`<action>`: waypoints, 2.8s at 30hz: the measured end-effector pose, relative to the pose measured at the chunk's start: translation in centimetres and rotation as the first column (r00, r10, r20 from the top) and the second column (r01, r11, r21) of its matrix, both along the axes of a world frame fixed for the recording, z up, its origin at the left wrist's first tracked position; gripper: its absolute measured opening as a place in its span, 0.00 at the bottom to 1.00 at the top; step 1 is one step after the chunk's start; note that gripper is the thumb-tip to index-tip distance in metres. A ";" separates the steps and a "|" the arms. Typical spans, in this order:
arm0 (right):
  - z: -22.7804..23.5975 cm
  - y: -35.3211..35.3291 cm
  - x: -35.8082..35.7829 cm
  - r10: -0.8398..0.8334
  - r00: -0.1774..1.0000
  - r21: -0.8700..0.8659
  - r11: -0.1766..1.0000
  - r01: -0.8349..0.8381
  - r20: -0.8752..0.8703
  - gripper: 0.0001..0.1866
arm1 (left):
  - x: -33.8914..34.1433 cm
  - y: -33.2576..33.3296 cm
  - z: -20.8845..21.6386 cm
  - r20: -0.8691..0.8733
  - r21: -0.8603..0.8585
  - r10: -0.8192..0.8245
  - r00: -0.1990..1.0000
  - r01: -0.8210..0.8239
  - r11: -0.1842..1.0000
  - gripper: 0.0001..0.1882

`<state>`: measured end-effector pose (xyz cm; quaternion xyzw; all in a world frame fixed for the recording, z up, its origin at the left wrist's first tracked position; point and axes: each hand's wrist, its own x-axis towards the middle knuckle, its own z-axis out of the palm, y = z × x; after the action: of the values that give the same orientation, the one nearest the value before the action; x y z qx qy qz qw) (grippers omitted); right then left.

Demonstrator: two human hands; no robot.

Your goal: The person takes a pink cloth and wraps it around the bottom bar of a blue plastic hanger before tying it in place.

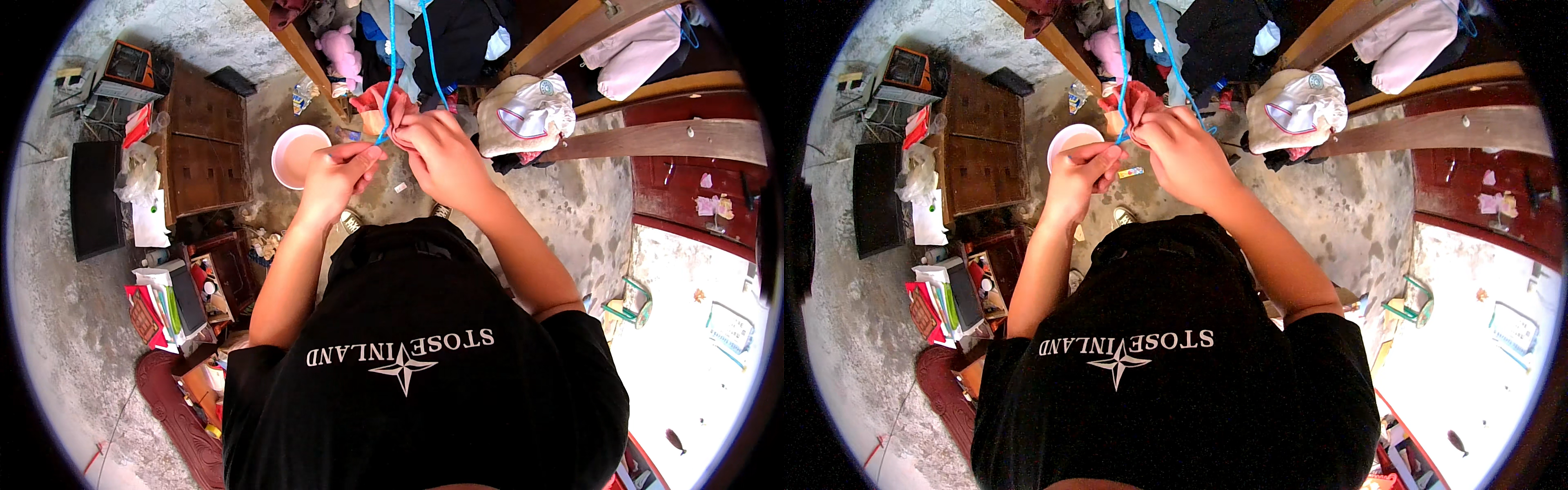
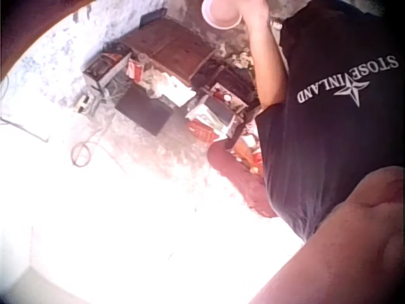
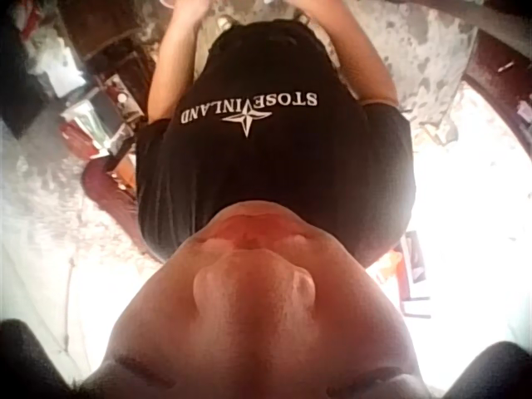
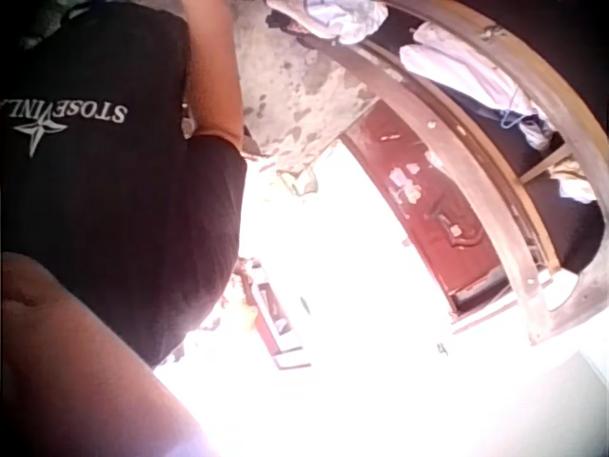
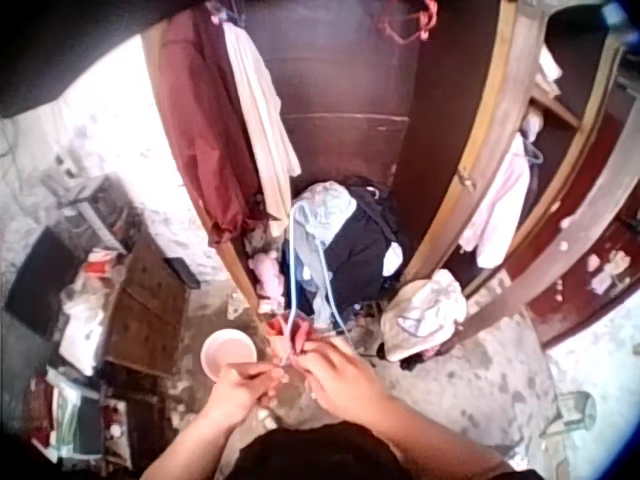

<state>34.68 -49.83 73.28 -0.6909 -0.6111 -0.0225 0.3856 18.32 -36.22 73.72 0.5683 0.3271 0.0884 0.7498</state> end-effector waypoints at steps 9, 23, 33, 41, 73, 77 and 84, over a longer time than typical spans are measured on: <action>-4.2 -3.9 2.1 -0.136 0.987 -0.136 0.983 0.124 -0.087 0.12 | -3.2 1.8 0.9 0.136 -0.085 0.153 0.979 -0.142 0.986 0.10; -2.8 -3.5 4.3 -0.060 0.911 -0.115 0.986 0.117 0.408 0.14 | -3.7 3.9 0.7 0.189 -0.378 -0.286 0.940 0.338 0.862 0.29; -2.5 -3.0 2.9 -0.072 0.990 -0.150 0.985 0.090 0.121 0.11 | -2.2 0.5 -3.0 -0.091 -0.097 -0.136 0.987 0.127 0.987 0.10; 0.4 -1.1 -1.5 0.054 0.993 -0.077 0.995 -0.062 -0.108 0.22 | -0.3 -1.4 -2.7 -0.057 0.135 -0.044 0.997 0.051 0.990 0.06; -0.9 -1.4 0.2 0.148 0.984 -0.124 0.979 -0.160 -0.100 0.12 | -0.8 -2.6 -1.8 -0.005 0.306 -0.008 1.000 0.009 0.952 0.16; -1.9 -2.5 2.3 0.000 0.999 -0.188 0.982 -0.007 -0.041 0.13 | -1.8 -2.5 -2.0 0.011 0.240 0.037 0.999 -0.038 0.970 0.17; 0.6 -0.9 -1.8 0.084 0.986 -0.098 0.990 -0.099 -0.141 0.15 | -0.8 -2.5 -2.0 -0.088 0.423 -0.125 0.988 0.150 0.893 0.19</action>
<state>32.88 -50.70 73.87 -0.6814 -0.6146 0.0748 0.3903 17.53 -38.76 71.68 0.7431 0.2805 0.0881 0.6011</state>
